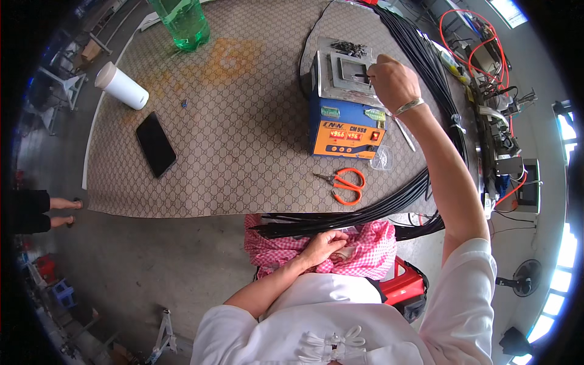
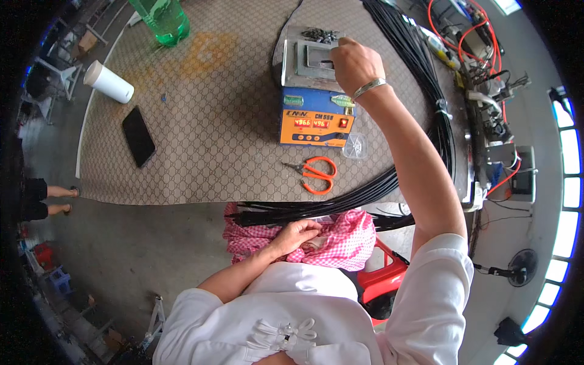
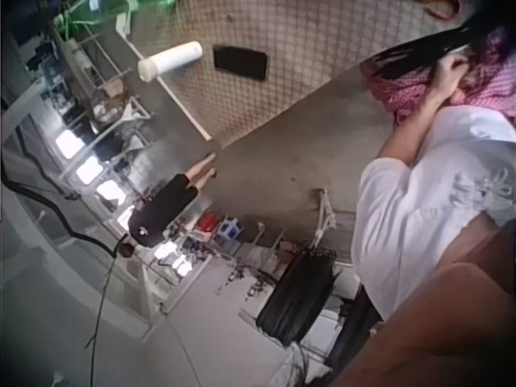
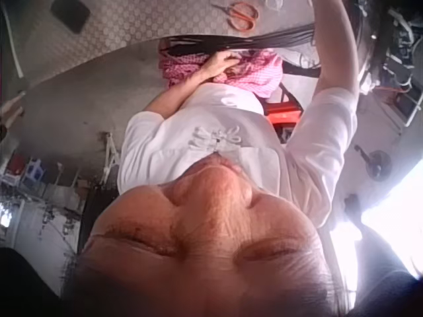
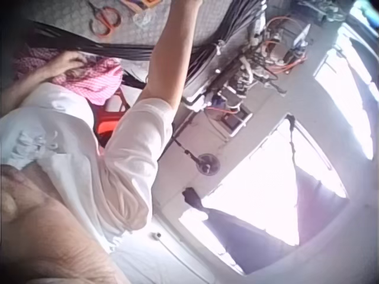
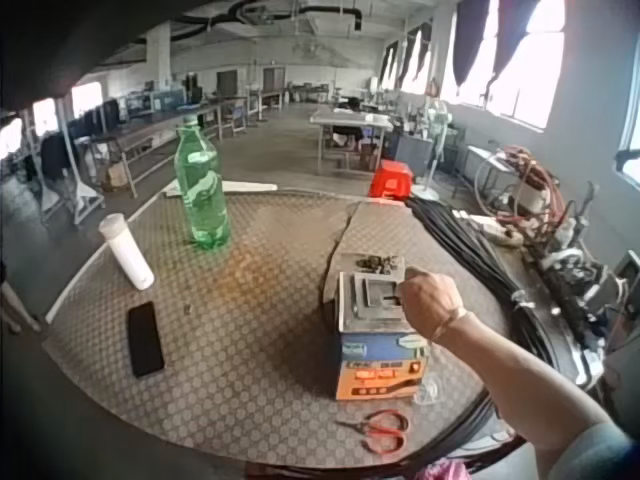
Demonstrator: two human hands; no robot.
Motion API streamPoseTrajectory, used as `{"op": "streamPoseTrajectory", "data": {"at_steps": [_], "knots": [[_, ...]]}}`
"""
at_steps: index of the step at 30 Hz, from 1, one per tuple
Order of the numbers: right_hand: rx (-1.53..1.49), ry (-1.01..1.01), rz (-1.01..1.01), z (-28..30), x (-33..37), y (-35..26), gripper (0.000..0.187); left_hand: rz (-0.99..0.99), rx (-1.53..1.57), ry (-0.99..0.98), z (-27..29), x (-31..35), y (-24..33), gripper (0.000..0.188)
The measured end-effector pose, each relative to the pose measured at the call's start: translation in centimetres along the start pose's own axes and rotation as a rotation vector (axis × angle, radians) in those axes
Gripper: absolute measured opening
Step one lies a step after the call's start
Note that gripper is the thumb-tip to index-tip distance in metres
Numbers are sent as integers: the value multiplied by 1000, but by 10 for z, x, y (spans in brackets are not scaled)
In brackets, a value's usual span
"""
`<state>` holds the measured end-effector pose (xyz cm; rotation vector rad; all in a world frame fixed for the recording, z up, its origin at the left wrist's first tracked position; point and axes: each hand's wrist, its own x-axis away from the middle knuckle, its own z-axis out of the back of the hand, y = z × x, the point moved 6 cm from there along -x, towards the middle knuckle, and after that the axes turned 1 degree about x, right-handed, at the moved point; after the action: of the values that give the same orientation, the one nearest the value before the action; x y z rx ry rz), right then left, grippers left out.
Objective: Assembling white electrical connectors onto black cables using scissors and manual manipulation at a workbench.
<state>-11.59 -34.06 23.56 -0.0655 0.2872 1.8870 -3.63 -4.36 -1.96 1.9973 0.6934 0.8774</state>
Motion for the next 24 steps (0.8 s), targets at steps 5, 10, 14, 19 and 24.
{"op": "streamPoseTrajectory", "data": {"at_steps": [5,10,14,19,24], "knots": [[-44,41,-1,2,0,3,15,15,11,7,4,0,-1,20],[-65,72,-4,9,2,6,15,25,23,3,3,0,0,19],[-109,73,-32,12,3,9,15,19,42,3,3,0,-1,19],[-153,115,12,10,2,20,14,18,21,-9,2,0,0,20],[-171,111,-1,10,5,23,13,34,50,-13,2,0,-1,21]]}}
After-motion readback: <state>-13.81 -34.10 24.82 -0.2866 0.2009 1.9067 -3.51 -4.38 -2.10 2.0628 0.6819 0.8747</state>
